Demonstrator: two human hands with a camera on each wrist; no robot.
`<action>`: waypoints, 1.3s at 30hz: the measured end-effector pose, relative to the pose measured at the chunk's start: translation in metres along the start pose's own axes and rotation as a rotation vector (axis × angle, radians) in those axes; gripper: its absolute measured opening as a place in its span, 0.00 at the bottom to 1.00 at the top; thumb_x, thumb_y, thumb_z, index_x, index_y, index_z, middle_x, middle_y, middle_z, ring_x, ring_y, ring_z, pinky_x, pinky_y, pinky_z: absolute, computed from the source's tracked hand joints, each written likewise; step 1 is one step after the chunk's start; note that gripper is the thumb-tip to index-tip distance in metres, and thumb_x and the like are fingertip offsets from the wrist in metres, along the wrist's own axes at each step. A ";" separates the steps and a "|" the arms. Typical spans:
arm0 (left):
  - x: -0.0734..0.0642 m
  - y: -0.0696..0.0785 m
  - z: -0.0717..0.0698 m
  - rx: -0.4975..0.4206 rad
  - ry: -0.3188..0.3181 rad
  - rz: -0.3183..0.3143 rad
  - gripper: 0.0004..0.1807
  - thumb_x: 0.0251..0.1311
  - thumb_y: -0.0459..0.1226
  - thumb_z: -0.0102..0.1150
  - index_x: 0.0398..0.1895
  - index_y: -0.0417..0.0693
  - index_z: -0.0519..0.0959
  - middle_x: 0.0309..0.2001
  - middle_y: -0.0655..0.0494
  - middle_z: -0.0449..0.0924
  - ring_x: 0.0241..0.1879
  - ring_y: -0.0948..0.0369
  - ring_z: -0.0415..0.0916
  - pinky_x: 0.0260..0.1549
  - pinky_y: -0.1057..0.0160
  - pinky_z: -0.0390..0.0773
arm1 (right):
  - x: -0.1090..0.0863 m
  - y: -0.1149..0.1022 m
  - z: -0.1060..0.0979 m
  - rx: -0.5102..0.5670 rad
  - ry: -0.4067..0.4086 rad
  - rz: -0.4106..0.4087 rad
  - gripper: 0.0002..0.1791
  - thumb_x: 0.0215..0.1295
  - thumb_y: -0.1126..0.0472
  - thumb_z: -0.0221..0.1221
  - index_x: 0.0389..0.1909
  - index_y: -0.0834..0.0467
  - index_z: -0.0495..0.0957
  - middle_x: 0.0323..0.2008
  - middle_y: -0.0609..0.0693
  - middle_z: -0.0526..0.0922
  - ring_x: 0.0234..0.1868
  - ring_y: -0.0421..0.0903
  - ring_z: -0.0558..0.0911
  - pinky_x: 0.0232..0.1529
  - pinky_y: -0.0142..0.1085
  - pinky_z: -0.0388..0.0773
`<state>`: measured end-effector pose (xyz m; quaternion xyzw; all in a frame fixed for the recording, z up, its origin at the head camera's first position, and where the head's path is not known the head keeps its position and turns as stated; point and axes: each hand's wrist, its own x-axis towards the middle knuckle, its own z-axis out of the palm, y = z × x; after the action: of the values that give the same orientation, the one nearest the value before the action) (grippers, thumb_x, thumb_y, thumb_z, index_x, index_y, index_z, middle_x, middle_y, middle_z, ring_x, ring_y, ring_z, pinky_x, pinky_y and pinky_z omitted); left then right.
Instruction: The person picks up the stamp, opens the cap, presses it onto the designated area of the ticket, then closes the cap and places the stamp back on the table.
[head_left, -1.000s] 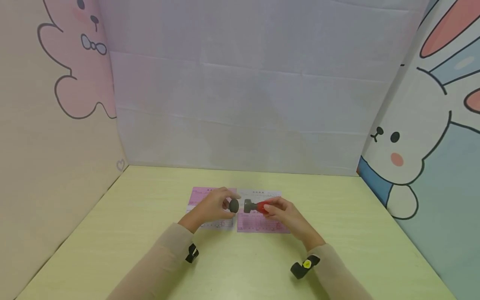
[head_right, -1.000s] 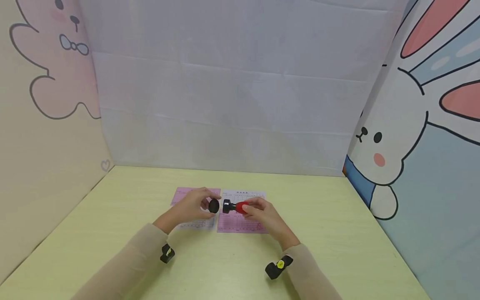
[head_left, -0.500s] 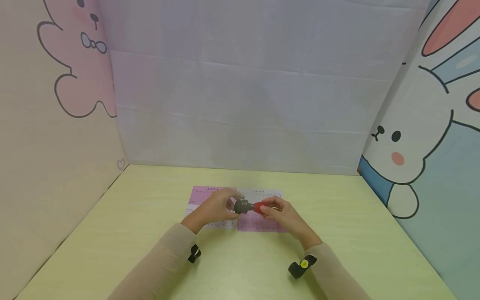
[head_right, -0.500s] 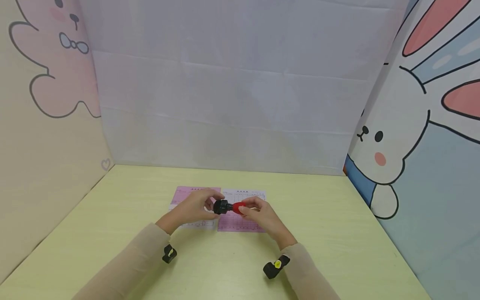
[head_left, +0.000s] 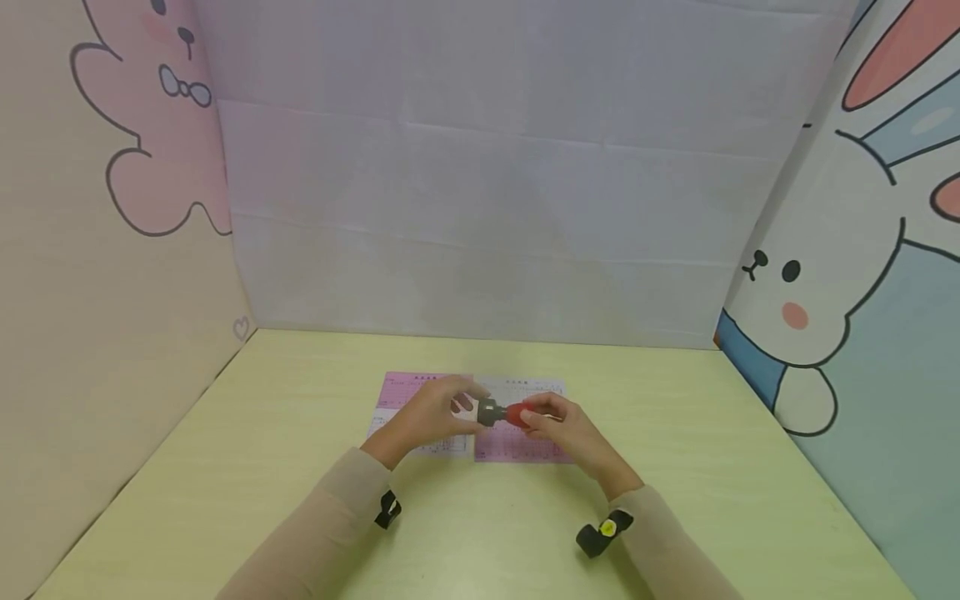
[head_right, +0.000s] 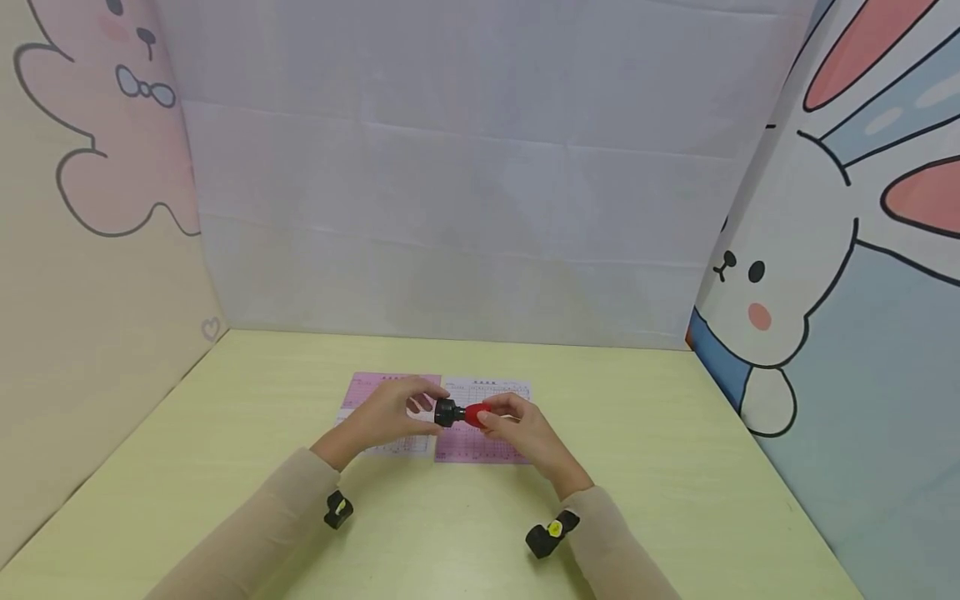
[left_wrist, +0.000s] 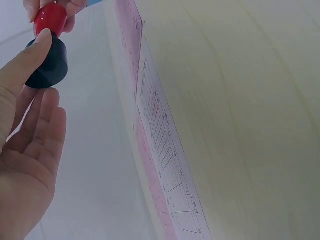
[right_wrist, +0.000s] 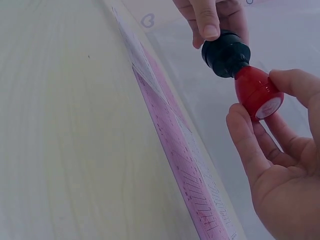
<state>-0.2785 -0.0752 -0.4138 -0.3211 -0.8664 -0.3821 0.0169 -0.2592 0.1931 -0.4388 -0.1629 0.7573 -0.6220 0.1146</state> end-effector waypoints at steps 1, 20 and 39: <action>0.000 0.000 0.000 -0.016 0.006 -0.001 0.25 0.51 0.38 0.78 0.54 0.49 0.83 0.51 0.57 0.83 0.45 0.57 0.82 0.45 0.62 0.82 | 0.000 0.000 0.000 -0.007 0.002 0.001 0.21 0.72 0.53 0.60 0.58 0.62 0.74 0.54 0.57 0.80 0.52 0.62 0.81 0.55 0.42 0.79; -0.005 -0.005 0.007 -0.228 0.083 0.015 0.29 0.50 0.44 0.78 0.57 0.50 0.83 0.53 0.57 0.81 0.45 0.63 0.84 0.42 0.66 0.83 | -0.002 -0.001 0.002 0.022 0.016 0.018 0.25 0.73 0.48 0.58 0.62 0.61 0.74 0.57 0.57 0.79 0.57 0.60 0.80 0.57 0.40 0.78; -0.003 0.008 0.007 -0.245 0.100 0.069 0.28 0.55 0.36 0.74 0.60 0.43 0.79 0.50 0.50 0.77 0.50 0.54 0.81 0.46 0.62 0.83 | -0.002 -0.007 0.006 0.061 0.072 0.064 0.27 0.73 0.46 0.58 0.61 0.64 0.74 0.54 0.57 0.81 0.51 0.51 0.81 0.56 0.39 0.79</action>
<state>-0.2699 -0.0684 -0.4141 -0.3312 -0.7997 -0.4997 0.0337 -0.2543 0.1873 -0.4332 -0.1125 0.7464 -0.6462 0.1123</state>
